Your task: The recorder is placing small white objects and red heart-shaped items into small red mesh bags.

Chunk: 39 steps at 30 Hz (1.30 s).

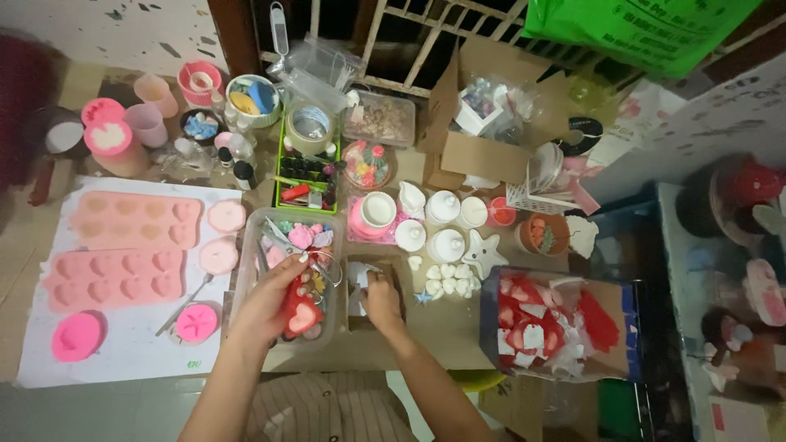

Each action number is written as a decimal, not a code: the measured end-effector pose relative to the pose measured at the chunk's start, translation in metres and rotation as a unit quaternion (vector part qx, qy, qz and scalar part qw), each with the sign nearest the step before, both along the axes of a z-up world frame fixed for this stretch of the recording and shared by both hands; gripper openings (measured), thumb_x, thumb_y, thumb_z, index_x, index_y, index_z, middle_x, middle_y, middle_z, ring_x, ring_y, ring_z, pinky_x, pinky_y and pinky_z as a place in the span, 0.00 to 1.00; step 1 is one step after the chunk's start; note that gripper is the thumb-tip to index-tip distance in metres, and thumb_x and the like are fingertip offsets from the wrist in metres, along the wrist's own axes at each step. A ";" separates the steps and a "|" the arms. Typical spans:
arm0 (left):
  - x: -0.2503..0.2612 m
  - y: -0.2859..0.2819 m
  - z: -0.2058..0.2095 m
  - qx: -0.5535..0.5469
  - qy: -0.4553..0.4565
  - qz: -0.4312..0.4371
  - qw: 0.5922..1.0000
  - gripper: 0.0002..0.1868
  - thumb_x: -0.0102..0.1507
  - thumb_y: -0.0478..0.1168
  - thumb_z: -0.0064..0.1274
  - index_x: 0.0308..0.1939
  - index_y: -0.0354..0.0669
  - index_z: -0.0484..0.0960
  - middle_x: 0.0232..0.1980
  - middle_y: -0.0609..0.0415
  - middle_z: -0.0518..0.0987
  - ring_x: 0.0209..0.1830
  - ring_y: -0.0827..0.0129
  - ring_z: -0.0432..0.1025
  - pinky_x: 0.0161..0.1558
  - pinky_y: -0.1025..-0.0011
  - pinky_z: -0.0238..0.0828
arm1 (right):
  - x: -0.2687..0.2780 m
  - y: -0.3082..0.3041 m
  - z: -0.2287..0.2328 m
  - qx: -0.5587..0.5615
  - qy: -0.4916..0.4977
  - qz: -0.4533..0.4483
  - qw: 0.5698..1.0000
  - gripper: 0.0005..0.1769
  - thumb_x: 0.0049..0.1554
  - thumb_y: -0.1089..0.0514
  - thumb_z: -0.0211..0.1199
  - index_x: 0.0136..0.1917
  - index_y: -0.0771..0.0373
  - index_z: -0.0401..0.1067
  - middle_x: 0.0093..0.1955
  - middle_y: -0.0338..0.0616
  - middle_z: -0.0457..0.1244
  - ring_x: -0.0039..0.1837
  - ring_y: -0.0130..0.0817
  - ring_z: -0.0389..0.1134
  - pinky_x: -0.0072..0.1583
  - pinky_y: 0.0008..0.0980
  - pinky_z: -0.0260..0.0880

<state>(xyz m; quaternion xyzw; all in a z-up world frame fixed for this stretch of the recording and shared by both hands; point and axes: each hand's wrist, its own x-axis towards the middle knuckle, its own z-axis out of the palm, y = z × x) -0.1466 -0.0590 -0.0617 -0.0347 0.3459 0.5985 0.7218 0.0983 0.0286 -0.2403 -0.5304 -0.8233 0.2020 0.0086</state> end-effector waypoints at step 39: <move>0.024 0.018 -0.026 -0.016 0.127 -0.042 0.991 0.12 0.65 0.40 0.56 0.51 0.39 0.80 0.34 0.61 0.74 0.31 0.78 0.67 0.32 0.78 0.66 | 0.054 0.015 0.086 -0.302 0.529 -0.290 0.738 0.09 0.60 0.62 0.63 0.53 0.68 0.74 0.40 0.41 0.66 0.40 0.25 0.68 0.43 0.28 0.73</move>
